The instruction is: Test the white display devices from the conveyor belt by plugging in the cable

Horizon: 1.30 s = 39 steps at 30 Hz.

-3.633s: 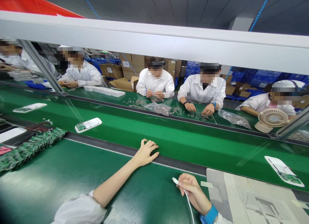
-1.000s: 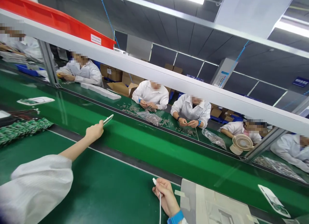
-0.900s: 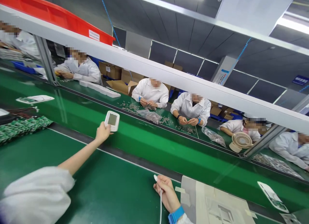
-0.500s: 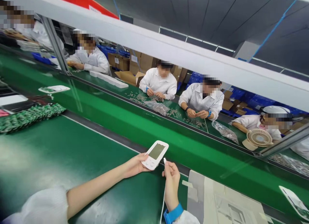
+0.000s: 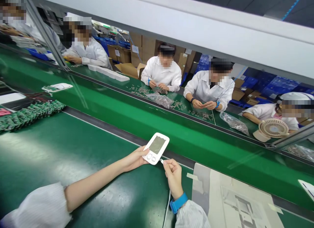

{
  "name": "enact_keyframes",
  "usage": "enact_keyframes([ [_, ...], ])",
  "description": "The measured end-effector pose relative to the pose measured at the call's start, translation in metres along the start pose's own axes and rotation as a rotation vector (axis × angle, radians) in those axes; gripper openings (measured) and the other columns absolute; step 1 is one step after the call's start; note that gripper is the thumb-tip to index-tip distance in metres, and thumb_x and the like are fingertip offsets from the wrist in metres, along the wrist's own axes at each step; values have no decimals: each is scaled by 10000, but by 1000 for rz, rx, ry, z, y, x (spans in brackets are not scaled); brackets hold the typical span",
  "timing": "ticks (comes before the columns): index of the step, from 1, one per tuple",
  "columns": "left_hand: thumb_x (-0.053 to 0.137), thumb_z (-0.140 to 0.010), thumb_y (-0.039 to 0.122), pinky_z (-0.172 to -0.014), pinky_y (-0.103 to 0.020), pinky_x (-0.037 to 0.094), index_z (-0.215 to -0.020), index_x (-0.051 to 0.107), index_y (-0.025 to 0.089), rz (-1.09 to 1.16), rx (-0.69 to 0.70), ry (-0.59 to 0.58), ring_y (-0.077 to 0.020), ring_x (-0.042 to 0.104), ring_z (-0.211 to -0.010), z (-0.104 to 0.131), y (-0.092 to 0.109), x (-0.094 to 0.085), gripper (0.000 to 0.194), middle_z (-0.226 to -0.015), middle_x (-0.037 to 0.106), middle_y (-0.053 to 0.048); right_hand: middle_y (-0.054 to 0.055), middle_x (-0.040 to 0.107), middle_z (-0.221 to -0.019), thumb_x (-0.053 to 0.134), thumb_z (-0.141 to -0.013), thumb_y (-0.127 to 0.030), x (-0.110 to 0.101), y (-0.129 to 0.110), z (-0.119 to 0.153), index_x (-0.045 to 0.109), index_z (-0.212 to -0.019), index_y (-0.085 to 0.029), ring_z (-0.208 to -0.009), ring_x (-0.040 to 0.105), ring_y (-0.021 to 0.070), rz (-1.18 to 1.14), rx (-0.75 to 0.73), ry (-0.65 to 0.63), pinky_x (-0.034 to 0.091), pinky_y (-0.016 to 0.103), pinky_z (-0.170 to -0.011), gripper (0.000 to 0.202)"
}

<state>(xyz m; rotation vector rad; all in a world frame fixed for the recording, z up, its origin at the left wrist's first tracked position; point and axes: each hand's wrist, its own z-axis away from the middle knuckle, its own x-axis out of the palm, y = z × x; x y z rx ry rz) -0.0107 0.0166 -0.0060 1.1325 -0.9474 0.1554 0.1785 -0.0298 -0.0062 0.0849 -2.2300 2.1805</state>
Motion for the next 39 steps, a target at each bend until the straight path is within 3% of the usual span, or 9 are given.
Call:
enact_keyframes([
  [15,565,-804,247,-835,-423,433,-1160,501,121,-3,31,17,-266,582,-959,1,-1,-1,383,-1132,566,-183,-85,316,-459,586,-770,-387,0,6,-1,562,-719,-150,-417,211,55,10,-4,-10,116,237,-416,243],
  [25,565,-805,227,-817,-405,452,-1155,500,132,-48,40,29,-260,578,-967,3,5,8,368,-1114,583,-168,-88,297,-463,576,-768,-408,0,6,-1,555,-721,-150,-423,197,61,87,-16,-7,119,232,-417,263],
  [39,557,-807,265,-823,-403,447,-1191,491,113,-77,7,19,-283,561,-998,1,2,2,419,-1179,536,-192,-75,340,-462,593,-751,-410,-1,3,0,569,-711,-150,-408,224,62,60,-1,10,126,236,-416,264],
])
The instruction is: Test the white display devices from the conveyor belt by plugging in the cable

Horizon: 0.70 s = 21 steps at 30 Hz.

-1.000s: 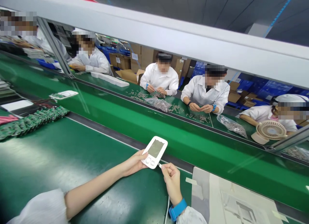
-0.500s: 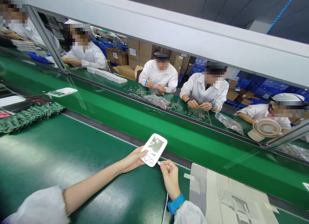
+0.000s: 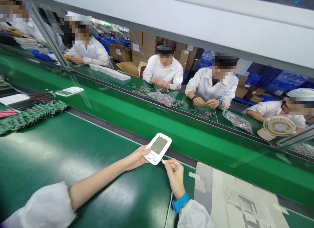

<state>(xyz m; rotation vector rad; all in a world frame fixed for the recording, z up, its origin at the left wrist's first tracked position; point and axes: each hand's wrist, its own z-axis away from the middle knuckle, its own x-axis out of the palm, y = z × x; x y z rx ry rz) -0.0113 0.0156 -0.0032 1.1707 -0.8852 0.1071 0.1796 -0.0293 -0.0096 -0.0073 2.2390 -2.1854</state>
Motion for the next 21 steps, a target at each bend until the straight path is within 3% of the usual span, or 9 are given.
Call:
enact_keyframes([
  [21,557,-807,272,-852,-422,426,-1221,462,114,-27,24,-14,-300,544,-1026,0,0,1,454,-1198,518,-201,-60,395,-444,609,-728,-427,1,-1,-1,593,-703,-151,-403,254,68,9,-7,8,163,223,-394,277],
])
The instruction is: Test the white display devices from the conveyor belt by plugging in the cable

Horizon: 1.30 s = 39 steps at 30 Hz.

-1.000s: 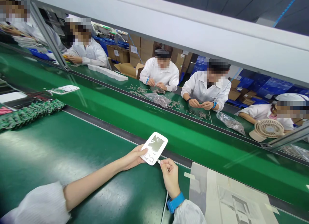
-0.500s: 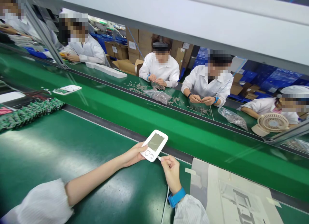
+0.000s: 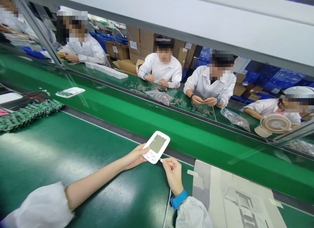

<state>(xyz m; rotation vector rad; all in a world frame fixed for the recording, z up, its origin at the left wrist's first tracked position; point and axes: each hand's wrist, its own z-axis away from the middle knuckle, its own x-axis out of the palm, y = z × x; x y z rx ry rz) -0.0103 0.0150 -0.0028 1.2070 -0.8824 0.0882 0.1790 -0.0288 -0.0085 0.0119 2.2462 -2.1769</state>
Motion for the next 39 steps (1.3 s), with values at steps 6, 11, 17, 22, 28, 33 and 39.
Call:
enact_keyframes([
  [6,554,-809,276,-862,-423,421,-1223,462,120,9,-11,9,-302,533,-1046,0,0,0,451,-1204,516,-195,-58,402,-453,607,-731,-421,1,-1,0,594,-708,-154,-416,275,74,-1,1,5,176,227,-407,269],
  [11,551,-811,289,-855,-417,425,-1209,476,121,25,-17,11,-292,543,-1032,-1,-1,-2,439,-1192,528,-191,-67,379,-446,612,-722,-430,0,-1,0,592,-700,-154,-414,263,72,-4,11,0,174,223,-407,278],
  [17,562,-804,274,-850,-425,425,-1209,475,129,10,-6,20,-293,546,-1024,-1,-2,-2,439,-1178,539,-187,-64,392,-447,597,-739,-417,0,2,-1,584,-702,-150,-406,241,65,25,-4,0,157,218,-396,271],
  [22,592,-782,284,-855,-426,418,-1186,488,124,-15,14,-1,-302,540,-1031,0,-3,0,447,-1170,542,-193,-48,457,-450,593,-737,-411,2,2,-1,589,-692,-147,-396,282,67,81,-37,12,202,213,-393,268],
  [28,598,-777,295,-842,-428,423,-1174,490,132,-30,30,7,-296,551,-1012,2,0,6,442,-1153,554,-190,-52,446,-456,585,-741,-414,2,0,0,583,-687,-153,-401,280,70,87,-23,-4,207,216,-400,266],
  [33,607,-769,296,-816,-418,436,-1162,494,142,-30,37,39,-292,563,-989,3,1,9,438,-1122,577,-178,-72,370,-425,568,-754,-432,3,1,0,568,-686,-158,-396,269,72,94,-8,-21,175,218,-401,283],
  [39,600,-776,301,-811,-401,444,-1173,472,147,-40,40,94,-272,568,-975,4,-5,6,445,-1129,571,-167,-74,358,-437,541,-772,-449,3,2,0,545,-684,-156,-386,261,70,117,-4,-35,171,212,-397,306],
])
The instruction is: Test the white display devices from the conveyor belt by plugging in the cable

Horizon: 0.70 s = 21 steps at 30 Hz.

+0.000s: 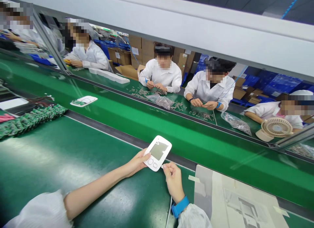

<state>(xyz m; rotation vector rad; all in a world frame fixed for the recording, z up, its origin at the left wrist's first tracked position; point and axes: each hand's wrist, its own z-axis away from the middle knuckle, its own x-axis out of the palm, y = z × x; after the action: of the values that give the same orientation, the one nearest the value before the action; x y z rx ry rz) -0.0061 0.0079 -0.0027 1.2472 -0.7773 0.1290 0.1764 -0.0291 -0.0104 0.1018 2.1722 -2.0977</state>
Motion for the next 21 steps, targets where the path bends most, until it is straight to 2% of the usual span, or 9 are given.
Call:
enact_keyframes([
  [12,617,-756,343,-857,-437,427,-1185,447,178,-53,30,6,-289,526,-1053,1,-2,2,490,-1164,555,-150,-73,362,-448,514,-789,-447,0,1,-2,525,-696,-151,-388,280,72,24,-3,8,178,210,-398,310],
  [17,706,-667,285,-850,-434,436,-1175,456,168,-149,46,17,-295,541,-1028,1,2,6,578,-1142,568,-151,-88,326,-437,501,-807,-428,-1,4,-3,500,-685,-164,-392,262,70,22,-23,11,175,210,-404,290],
  [21,713,-647,258,-843,-423,441,-1153,484,153,-179,74,38,-289,560,-999,3,4,8,565,-1107,593,-145,-85,336,-462,518,-802,-417,-1,3,-3,511,-711,-167,-410,289,73,-21,-33,-42,208,210,-416,266],
])
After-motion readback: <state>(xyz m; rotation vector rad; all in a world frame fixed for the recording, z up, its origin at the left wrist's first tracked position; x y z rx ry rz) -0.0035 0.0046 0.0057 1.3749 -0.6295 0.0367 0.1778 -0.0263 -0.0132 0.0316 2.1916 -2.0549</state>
